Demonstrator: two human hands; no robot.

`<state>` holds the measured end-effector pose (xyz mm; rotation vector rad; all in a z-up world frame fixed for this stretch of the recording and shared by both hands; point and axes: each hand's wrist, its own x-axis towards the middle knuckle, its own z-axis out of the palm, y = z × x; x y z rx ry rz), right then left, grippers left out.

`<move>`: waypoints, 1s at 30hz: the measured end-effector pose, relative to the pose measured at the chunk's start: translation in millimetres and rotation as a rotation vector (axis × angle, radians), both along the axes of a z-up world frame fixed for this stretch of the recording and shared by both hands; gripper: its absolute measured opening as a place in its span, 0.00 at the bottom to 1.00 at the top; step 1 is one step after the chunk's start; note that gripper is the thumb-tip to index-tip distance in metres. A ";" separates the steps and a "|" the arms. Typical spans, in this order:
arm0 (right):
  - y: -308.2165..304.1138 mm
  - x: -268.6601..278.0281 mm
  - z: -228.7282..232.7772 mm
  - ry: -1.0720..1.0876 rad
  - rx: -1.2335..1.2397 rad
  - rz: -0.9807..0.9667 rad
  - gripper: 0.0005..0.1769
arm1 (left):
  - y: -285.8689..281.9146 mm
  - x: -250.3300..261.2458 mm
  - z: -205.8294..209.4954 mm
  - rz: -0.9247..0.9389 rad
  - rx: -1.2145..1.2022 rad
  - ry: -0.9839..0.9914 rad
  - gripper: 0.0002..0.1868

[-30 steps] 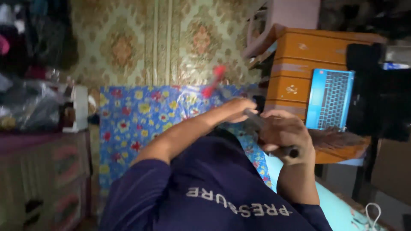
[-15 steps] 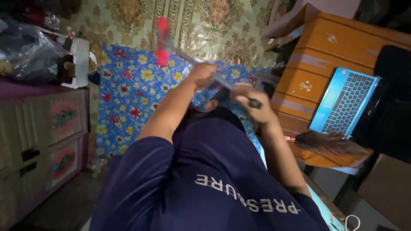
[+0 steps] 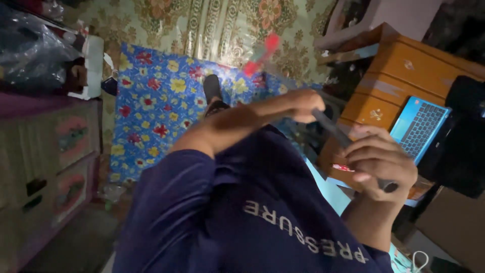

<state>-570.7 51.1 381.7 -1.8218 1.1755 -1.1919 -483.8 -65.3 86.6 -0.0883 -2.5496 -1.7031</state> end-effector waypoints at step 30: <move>-142.0 119.6 8.6 -0.003 0.202 -0.273 0.19 | -146.5 84.0 7.0 0.304 0.155 -0.038 0.23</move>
